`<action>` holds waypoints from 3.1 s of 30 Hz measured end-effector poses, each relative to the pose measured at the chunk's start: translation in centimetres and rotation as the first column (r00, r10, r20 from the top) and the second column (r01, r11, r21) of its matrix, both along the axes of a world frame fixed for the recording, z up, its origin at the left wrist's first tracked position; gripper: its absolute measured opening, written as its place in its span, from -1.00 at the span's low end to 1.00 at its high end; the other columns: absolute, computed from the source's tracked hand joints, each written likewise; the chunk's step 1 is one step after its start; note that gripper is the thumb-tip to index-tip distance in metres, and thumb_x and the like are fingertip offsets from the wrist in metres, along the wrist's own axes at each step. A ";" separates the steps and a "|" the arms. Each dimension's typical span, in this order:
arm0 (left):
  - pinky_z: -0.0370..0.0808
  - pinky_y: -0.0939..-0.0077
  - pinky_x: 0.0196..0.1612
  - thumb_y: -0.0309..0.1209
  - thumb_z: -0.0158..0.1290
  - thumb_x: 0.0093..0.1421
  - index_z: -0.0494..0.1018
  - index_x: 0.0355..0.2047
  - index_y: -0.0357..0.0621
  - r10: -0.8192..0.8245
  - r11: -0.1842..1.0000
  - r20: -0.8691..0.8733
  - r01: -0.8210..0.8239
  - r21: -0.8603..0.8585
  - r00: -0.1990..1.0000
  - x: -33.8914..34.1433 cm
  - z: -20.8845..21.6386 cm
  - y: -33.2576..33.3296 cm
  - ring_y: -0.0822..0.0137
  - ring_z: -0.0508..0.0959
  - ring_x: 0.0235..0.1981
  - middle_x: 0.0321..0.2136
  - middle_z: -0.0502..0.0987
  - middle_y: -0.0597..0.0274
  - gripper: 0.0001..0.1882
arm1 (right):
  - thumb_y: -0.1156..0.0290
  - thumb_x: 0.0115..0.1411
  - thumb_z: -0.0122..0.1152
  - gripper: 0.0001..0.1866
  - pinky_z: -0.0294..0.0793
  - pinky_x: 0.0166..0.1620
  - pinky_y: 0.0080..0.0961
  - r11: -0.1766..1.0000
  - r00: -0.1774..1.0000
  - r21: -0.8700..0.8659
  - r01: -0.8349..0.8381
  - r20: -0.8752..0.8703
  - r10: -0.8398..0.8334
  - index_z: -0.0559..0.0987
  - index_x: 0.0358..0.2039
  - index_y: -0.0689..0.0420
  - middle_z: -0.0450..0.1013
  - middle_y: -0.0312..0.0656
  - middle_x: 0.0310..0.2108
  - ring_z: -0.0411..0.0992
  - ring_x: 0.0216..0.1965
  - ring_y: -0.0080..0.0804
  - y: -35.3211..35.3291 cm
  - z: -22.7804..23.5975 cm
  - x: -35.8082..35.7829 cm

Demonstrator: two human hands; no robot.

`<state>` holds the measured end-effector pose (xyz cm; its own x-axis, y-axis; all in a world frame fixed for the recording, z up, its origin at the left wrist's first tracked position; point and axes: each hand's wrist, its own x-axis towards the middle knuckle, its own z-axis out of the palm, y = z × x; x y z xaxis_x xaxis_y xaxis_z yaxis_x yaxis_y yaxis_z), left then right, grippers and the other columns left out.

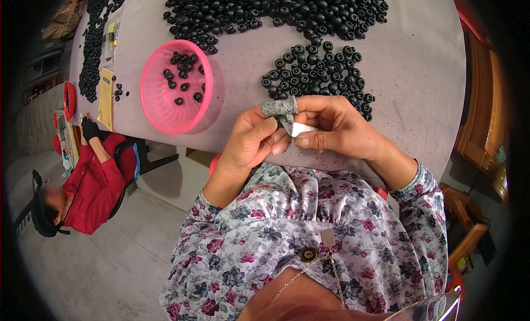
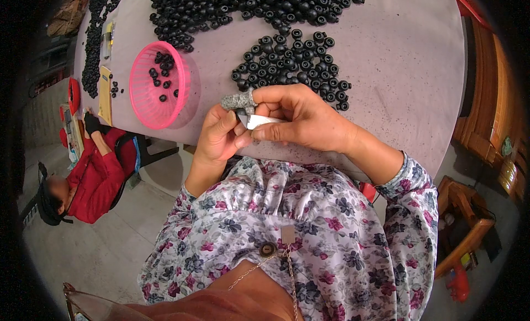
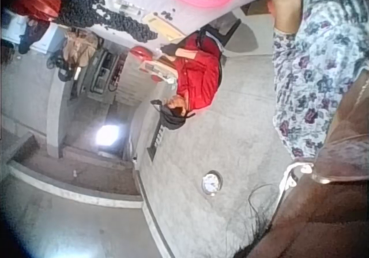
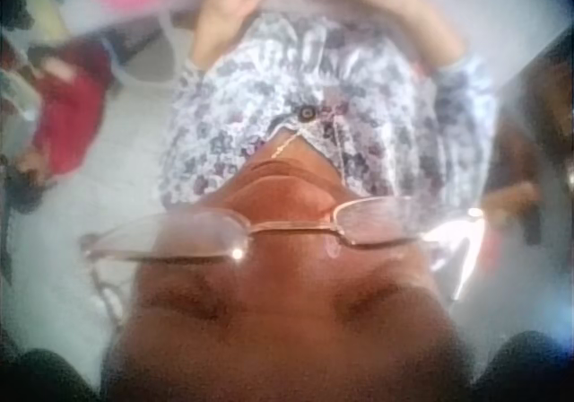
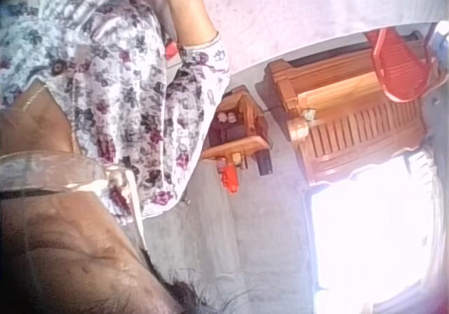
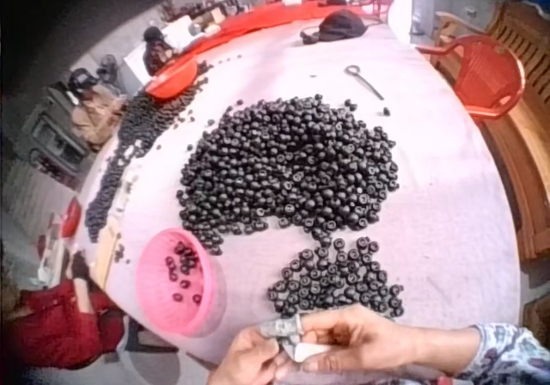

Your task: The recorder is sorting black beads and placing them into a small paper or plastic package.

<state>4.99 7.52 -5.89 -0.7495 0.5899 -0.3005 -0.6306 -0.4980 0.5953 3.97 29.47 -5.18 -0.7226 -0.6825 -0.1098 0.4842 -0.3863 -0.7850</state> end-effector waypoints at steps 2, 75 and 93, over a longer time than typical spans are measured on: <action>0.35 0.56 -0.54 -0.32 0.07 0.27 0.41 -0.11 -0.41 -0.014 1.000 -0.001 0.014 0.005 1.000 0.0 -0.3 -0.2 0.47 0.33 -0.57 -0.57 0.31 0.32 -0.66 | 0.56 0.15 0.27 -0.81 0.28 -0.38 -0.75 1.000 1.000 0.008 -0.014 0.007 0.014 0.53 -0.21 0.25 0.44 -0.43 -0.48 0.31 -0.46 -0.77 0.1 -0.1 0.0; 0.35 0.52 -0.49 -0.57 0.16 0.11 0.53 -0.29 -0.28 -0.276 0.132 -0.839 -0.846 -0.516 0.469 -4.4 5.0 -1.2 0.47 0.41 -0.54 -0.53 0.44 0.32 -0.87 | 0.61 0.19 0.18 -0.84 0.31 -0.30 -0.73 0.987 0.992 0.133 0.095 -0.096 -0.083 0.50 -0.20 0.29 0.39 -0.43 -0.40 0.27 -0.36 -0.78 -1.3 -1.2 0.8; 0.27 0.70 -0.45 -0.71 0.01 0.05 0.51 -0.35 -0.37 -0.213 -0.006 -0.875 -0.896 -0.445 0.435 -6.5 5.3 -9.3 0.58 0.23 -0.53 -0.50 0.25 0.40 -0.85 | 0.61 0.18 0.18 -0.92 0.33 -0.25 -0.69 0.976 0.991 0.206 0.074 -0.125 -0.049 0.47 -0.32 0.28 0.38 -0.39 -0.41 0.27 -0.34 -0.75 -1.4 -0.7 0.3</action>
<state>-1.46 -1.74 -0.64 -0.8817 -0.1374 0.4513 0.2249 0.7186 0.6581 4.28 28.04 -5.92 -0.7787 -0.6074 -0.1569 0.3633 -0.2327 -0.9022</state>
